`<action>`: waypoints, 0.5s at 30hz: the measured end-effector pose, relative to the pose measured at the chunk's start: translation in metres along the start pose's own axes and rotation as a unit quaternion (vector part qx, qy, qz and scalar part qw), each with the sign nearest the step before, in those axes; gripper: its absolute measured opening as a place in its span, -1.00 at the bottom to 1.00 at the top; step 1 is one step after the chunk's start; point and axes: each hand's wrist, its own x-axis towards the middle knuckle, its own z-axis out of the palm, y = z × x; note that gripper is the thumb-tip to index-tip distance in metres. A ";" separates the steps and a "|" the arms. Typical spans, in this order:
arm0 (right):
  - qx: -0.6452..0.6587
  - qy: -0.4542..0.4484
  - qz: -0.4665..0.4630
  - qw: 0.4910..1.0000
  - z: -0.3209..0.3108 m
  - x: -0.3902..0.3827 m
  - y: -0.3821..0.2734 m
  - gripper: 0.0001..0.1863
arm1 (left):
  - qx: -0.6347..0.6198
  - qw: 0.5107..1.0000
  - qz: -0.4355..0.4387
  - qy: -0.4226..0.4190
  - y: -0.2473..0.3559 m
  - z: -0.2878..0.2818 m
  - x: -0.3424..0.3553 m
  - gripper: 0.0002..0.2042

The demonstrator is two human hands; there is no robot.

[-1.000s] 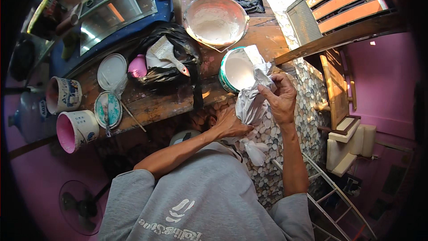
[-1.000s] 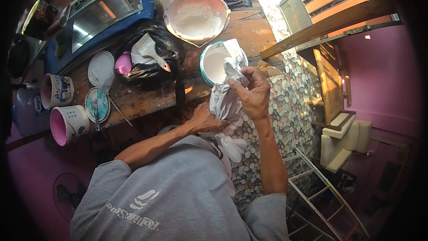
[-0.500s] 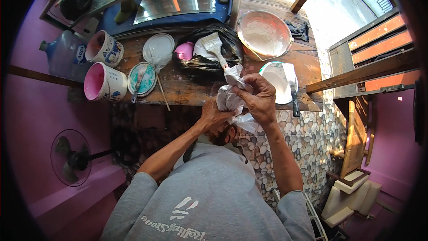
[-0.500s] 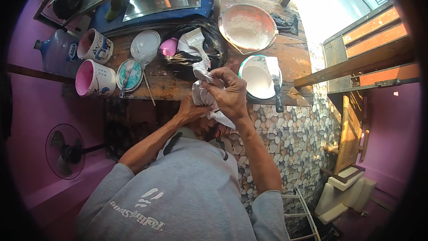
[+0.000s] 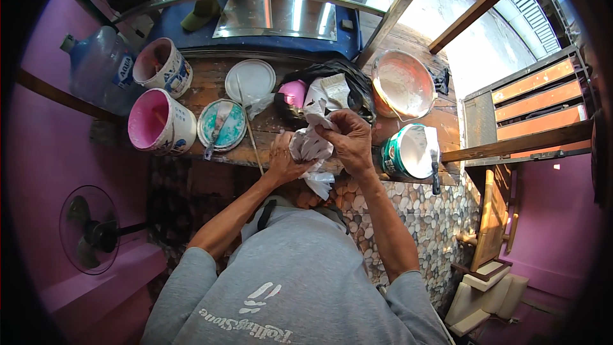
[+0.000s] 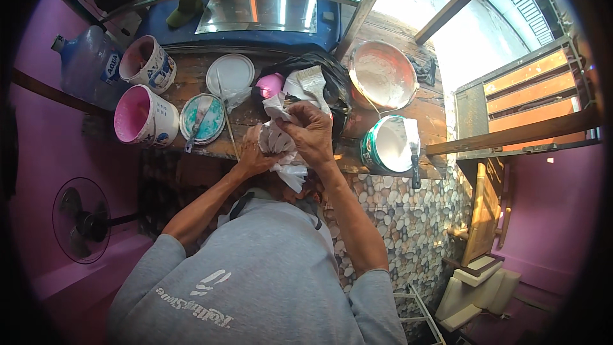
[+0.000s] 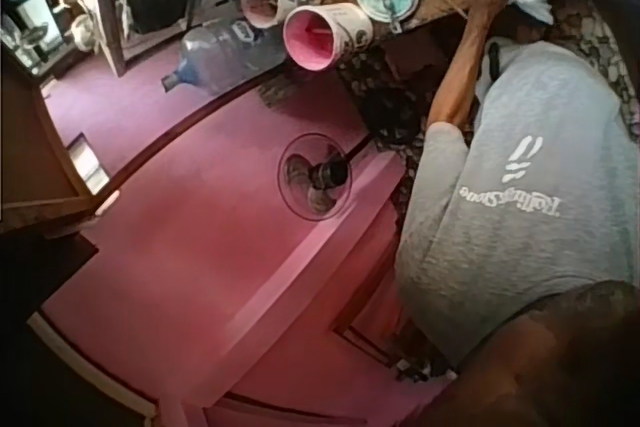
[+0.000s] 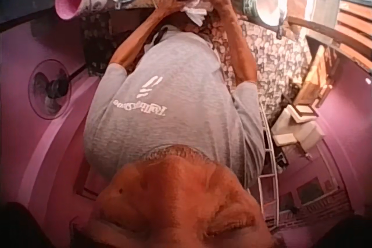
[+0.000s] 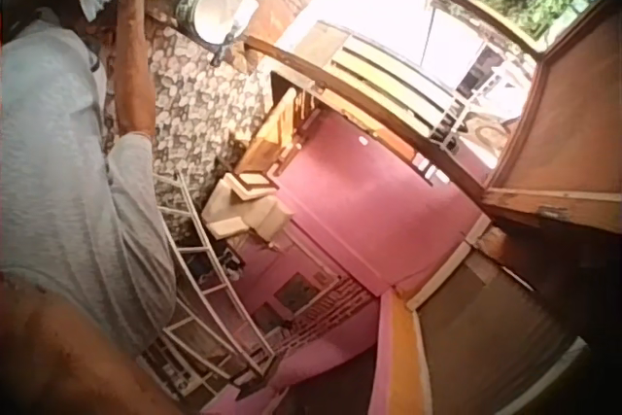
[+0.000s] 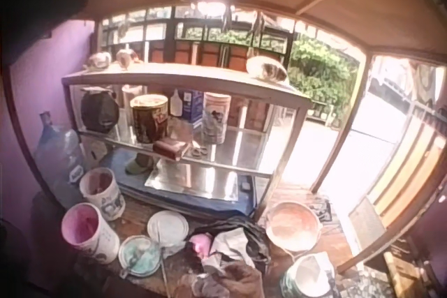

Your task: The person mixes paint in a bucket using a paintbrush after handling a white cloth bag.

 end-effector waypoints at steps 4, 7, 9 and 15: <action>0.031 -0.021 -0.017 0.999 0.022 0.019 -0.055 -0.83 | -0.413 0.873 -0.037 -0.257 -0.013 -0.052 0.029 -0.44; 0.021 -0.038 -0.048 0.998 0.041 0.037 -0.088 -0.81 | -0.460 0.850 -0.034 -0.253 -0.014 -0.067 0.038 -0.42; 0.008 -0.030 -0.067 0.997 0.042 0.052 -0.101 -0.81 | -0.453 0.854 -0.042 -0.252 0.001 -0.075 0.050 -0.36; 0.024 -0.009 -0.093 0.995 0.036 0.066 -0.128 -0.75 | -0.633 0.699 -0.117 -0.311 0.031 -0.097 0.066 -0.40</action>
